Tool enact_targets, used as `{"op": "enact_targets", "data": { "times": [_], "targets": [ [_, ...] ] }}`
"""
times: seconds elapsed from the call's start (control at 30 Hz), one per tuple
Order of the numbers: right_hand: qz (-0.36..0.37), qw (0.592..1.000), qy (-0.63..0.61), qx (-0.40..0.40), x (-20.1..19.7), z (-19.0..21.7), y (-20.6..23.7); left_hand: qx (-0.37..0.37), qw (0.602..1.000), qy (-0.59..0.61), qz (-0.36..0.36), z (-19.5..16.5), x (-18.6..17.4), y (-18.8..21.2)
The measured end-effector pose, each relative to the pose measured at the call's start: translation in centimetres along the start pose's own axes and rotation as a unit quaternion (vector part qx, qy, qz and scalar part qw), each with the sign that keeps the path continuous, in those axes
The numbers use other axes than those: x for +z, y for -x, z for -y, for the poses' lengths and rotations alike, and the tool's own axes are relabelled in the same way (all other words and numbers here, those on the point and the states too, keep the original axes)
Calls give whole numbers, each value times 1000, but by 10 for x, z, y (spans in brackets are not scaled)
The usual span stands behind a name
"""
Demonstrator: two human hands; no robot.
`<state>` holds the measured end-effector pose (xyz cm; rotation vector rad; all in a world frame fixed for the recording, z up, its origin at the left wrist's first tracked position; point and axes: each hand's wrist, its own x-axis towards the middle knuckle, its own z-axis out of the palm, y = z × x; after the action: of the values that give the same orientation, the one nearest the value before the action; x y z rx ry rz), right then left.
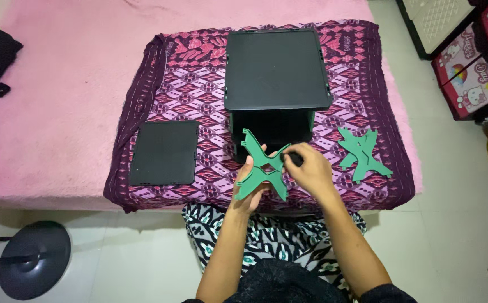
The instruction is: The person smooths the edges of green X-shaped foam pieces using a black sanding block. They hold each piece in one hand and rub the edges with the block, then place the finished piece on a black tray. The person repeats this process with multiple foam pieces.
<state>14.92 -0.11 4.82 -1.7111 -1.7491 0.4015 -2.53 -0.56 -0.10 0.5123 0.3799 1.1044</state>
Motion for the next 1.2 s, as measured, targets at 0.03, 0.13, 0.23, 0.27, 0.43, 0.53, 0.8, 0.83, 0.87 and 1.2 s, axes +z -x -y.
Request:
{"op": "enact_targets", "data": {
  "times": [0.03, 0.13, 0.23, 0.27, 0.43, 0.53, 0.8, 0.83, 0.87, 1.2],
  "targets": [
    [-1, 1000, 19, 22, -2, -1, -3, -4, 1000, -8, -6, 1, 0, 0],
    [-67, 998, 15, -9, -11, 3, -6, -8, 1000, -24, -15, 6, -3, -1],
    [-90, 987, -97, -87, -15, 19, -8, 0, 1000, -5, -8, 19, -5, -5],
    [-82, 986, -110, -94, -15, 25, -8, 0, 1000, 12, -5, 23, -2, -7],
    [-56, 982, -146, -102, -5, 51, -9, -31, 999, 6, -34, 30, 2, -3],
    [-35, 986, -116, -115, -1, 59, 0, -26, 997, 20, -76, 18, 3, -4],
    [-12, 994, -71, -81, 3, 45, 12, -10, 998, 30, -45, 9, -5, 0],
    [-14, 996, -58, -72, 2, 41, 12, -9, 999, 35, -31, 9, -6, 0],
    [-15, 996, -59, -71, 1, 38, 13, -8, 999, 39, -18, 8, -8, 0],
    [-1, 1000, -5, 10, -6, 3, -1, 5, 1000, -13, 3, 0, 0, 0]
  ]
}}
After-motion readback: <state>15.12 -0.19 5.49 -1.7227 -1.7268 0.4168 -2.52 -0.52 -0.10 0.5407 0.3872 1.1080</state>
